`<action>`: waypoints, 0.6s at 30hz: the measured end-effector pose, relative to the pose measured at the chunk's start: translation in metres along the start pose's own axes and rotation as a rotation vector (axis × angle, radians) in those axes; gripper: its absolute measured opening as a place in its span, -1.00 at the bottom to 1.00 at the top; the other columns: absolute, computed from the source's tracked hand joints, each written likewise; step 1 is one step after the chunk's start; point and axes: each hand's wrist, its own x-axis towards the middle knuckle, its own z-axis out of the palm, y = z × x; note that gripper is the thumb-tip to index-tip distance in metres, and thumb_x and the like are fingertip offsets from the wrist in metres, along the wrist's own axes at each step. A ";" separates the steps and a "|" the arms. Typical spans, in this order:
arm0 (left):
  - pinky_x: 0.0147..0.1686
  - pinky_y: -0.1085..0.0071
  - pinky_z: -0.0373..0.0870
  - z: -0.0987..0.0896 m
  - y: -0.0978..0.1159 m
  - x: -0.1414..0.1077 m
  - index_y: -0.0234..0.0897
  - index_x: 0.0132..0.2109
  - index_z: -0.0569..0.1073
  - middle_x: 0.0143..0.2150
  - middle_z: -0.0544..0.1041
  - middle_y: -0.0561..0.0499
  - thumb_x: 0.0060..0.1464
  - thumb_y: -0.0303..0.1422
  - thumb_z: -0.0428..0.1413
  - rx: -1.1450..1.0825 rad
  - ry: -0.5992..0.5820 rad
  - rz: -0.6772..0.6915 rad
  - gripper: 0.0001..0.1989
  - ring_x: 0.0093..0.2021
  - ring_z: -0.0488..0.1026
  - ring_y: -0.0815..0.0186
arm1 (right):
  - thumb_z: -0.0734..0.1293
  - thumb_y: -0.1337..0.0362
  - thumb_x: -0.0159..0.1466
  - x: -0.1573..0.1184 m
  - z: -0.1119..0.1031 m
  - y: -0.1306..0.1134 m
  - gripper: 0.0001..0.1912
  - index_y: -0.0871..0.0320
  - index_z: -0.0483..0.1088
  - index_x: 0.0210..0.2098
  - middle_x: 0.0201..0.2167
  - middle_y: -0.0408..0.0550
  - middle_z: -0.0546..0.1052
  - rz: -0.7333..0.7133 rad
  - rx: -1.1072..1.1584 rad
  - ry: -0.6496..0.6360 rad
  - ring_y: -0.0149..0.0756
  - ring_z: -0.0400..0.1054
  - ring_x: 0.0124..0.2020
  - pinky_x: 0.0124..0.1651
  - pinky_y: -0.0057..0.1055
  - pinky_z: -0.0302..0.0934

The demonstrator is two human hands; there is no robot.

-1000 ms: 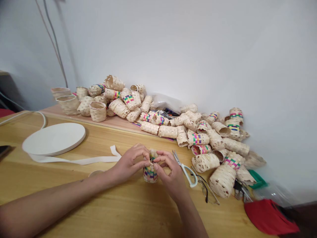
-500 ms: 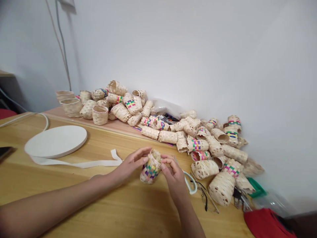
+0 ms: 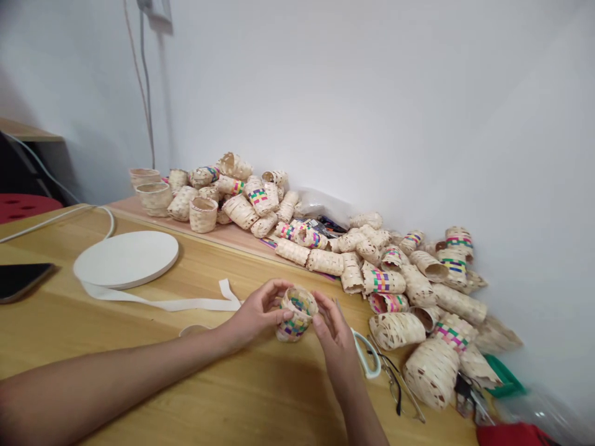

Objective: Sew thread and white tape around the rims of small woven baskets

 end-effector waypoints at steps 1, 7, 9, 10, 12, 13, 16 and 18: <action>-0.02 0.29 0.34 0.000 0.000 0.000 -0.30 -0.01 0.33 0.02 0.45 -0.15 -0.12 -0.24 0.32 -0.014 -0.004 0.002 -0.45 -0.01 0.43 0.19 | 0.30 0.03 0.27 0.000 0.000 0.000 -0.51 0.04 0.29 0.15 0.20 0.02 0.35 0.021 -0.004 -0.006 -0.12 0.23 0.21 0.21 -0.12 0.19; 0.01 0.29 0.33 -0.002 0.000 0.002 -0.30 -0.06 0.36 -0.03 0.48 -0.12 -0.10 -0.17 0.31 -0.116 -0.032 0.011 -0.50 0.00 0.43 0.20 | 0.28 0.02 0.29 -0.002 0.001 -0.005 -0.51 0.03 0.32 0.15 0.18 0.00 0.38 0.020 -0.008 -0.024 -0.09 0.26 0.19 0.22 -0.07 0.18; 0.05 0.28 0.30 -0.002 0.001 0.003 -0.29 -0.05 0.37 0.02 0.47 -0.15 -0.09 -0.17 0.31 -0.133 -0.033 0.016 -0.49 0.06 0.41 0.16 | 0.30 0.04 0.27 -0.002 0.002 -0.005 -0.53 0.02 0.33 0.14 0.17 -0.02 0.39 0.011 -0.012 -0.022 -0.10 0.27 0.19 0.21 -0.09 0.21; 0.06 0.27 0.29 -0.002 0.002 0.002 -0.28 -0.02 0.35 0.06 0.46 -0.16 -0.08 -0.16 0.30 -0.144 -0.030 0.010 -0.48 0.09 0.39 0.14 | 0.31 0.04 0.27 -0.002 0.003 -0.004 -0.53 0.02 0.33 0.13 0.16 -0.02 0.39 0.004 -0.011 -0.014 -0.11 0.27 0.19 0.20 -0.10 0.22; 0.07 0.26 0.28 -0.002 0.005 0.001 -0.25 0.09 0.29 0.14 0.41 -0.19 -0.02 -0.15 0.26 -0.165 -0.034 -0.021 -0.43 0.15 0.35 0.13 | 0.32 0.03 0.25 -0.001 0.006 -0.001 -0.52 0.04 0.34 0.11 0.15 0.01 0.41 -0.013 0.004 0.009 -0.11 0.28 0.18 0.19 -0.10 0.24; 0.07 0.25 0.28 -0.002 0.007 0.000 -0.24 0.14 0.25 0.18 0.38 -0.20 0.01 -0.15 0.24 -0.173 -0.042 -0.040 -0.40 0.17 0.33 0.12 | 0.33 0.02 0.24 0.000 0.008 0.001 -0.51 0.06 0.34 0.11 0.14 0.03 0.42 -0.024 0.015 0.019 -0.11 0.29 0.17 0.16 -0.10 0.26; 0.10 0.24 0.25 -0.001 0.012 -0.003 -0.25 0.22 0.19 0.21 0.34 -0.21 0.03 -0.12 0.22 -0.168 -0.070 -0.085 -0.32 0.20 0.30 0.11 | 0.36 0.01 0.20 0.000 0.012 0.007 -0.47 0.09 0.34 0.09 0.09 0.08 0.46 -0.045 0.026 0.022 -0.09 0.34 0.12 0.10 -0.12 0.32; 0.12 0.23 0.23 0.000 0.013 -0.005 -0.26 0.22 0.18 0.21 0.34 -0.20 0.01 -0.10 0.23 -0.148 -0.070 -0.094 -0.29 0.20 0.30 0.11 | 0.37 0.01 0.20 0.000 0.013 0.008 -0.47 0.09 0.34 0.09 0.09 0.08 0.46 -0.041 0.029 0.006 -0.09 0.35 0.11 0.08 -0.13 0.34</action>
